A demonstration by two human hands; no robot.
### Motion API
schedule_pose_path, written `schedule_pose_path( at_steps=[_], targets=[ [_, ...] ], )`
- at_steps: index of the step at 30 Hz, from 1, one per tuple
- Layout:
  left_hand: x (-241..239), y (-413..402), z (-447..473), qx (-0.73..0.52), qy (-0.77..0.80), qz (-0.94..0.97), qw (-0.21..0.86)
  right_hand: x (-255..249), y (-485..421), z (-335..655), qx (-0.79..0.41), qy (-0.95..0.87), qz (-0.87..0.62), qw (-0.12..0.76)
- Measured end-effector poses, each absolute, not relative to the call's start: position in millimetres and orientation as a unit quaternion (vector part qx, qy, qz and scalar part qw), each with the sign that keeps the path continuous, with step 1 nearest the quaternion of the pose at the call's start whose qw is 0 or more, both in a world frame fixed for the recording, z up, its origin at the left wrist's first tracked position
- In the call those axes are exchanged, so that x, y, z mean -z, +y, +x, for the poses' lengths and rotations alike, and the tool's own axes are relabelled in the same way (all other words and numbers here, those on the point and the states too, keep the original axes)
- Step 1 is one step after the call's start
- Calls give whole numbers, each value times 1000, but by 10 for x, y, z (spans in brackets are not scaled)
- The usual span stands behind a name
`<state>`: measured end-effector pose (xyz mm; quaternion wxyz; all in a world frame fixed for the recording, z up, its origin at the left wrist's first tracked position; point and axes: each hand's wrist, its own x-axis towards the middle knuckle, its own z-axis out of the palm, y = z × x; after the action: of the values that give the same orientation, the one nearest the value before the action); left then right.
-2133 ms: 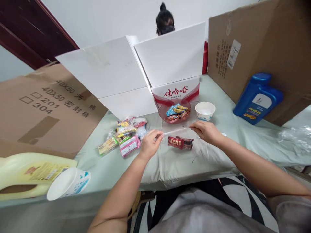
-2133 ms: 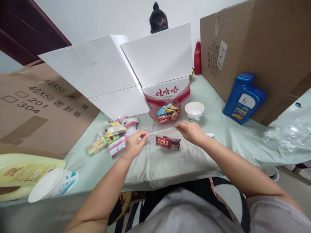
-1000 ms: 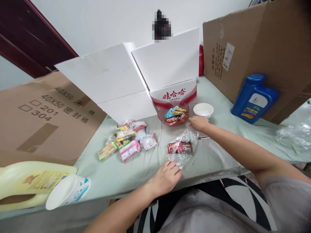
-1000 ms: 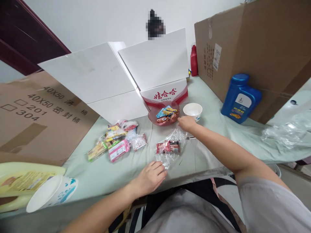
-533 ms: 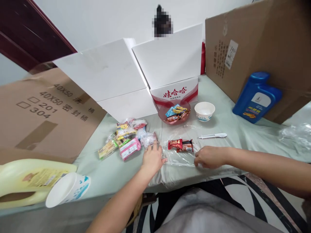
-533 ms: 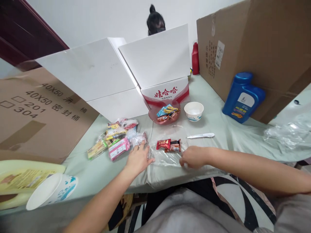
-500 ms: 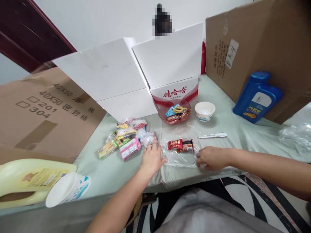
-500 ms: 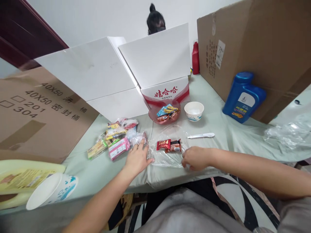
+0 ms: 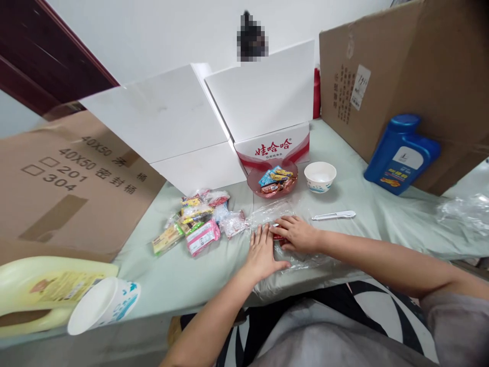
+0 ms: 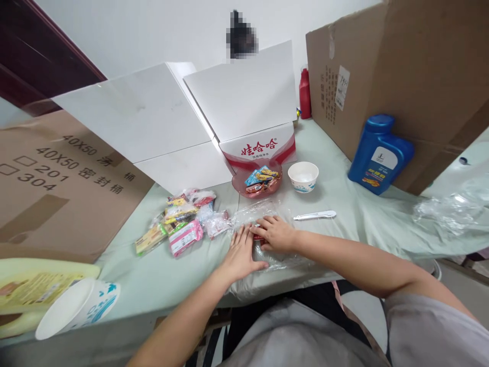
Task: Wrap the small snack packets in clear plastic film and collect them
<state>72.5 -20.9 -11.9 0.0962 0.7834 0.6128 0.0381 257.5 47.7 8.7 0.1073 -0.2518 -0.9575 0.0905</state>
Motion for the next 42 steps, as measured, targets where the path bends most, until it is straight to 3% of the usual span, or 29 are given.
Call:
schedule_pose_path(
  at_steps=[3,7,14,17,21,26,29,36,42],
  targets=[
    [249,-303,613,-32,616,780,105,133,510,2639,-52,-968,-231,84],
    [317,-399,509,-45,596,796,94,71,593,2954,-51,-959,-259,99],
    [282,-379,534,-53,581,806,100,-616,1178,2944,-9,-905,-310,292],
    [272,-386,529,-54,584,804,103,-829,1461,2639,16,-882,-361,304],
    [296,-403,518,-63,590,801,84,-871,1334,2295,-4,-911,-339,236],
    [319,-406,512,-73,584,806,69,-635,582,2446,-212,-966,-139,-45],
    [299,-419,450,-105,573,810,70,-477,324,2864,-255,-950,-147,-105],
    [208,-596,107,-184,483,855,55,-165,59,3784,-221,-948,-226,39],
    [132,-810,-26,-187,397,896,70,127,-326,3898,-184,-926,-279,176]
  ],
)
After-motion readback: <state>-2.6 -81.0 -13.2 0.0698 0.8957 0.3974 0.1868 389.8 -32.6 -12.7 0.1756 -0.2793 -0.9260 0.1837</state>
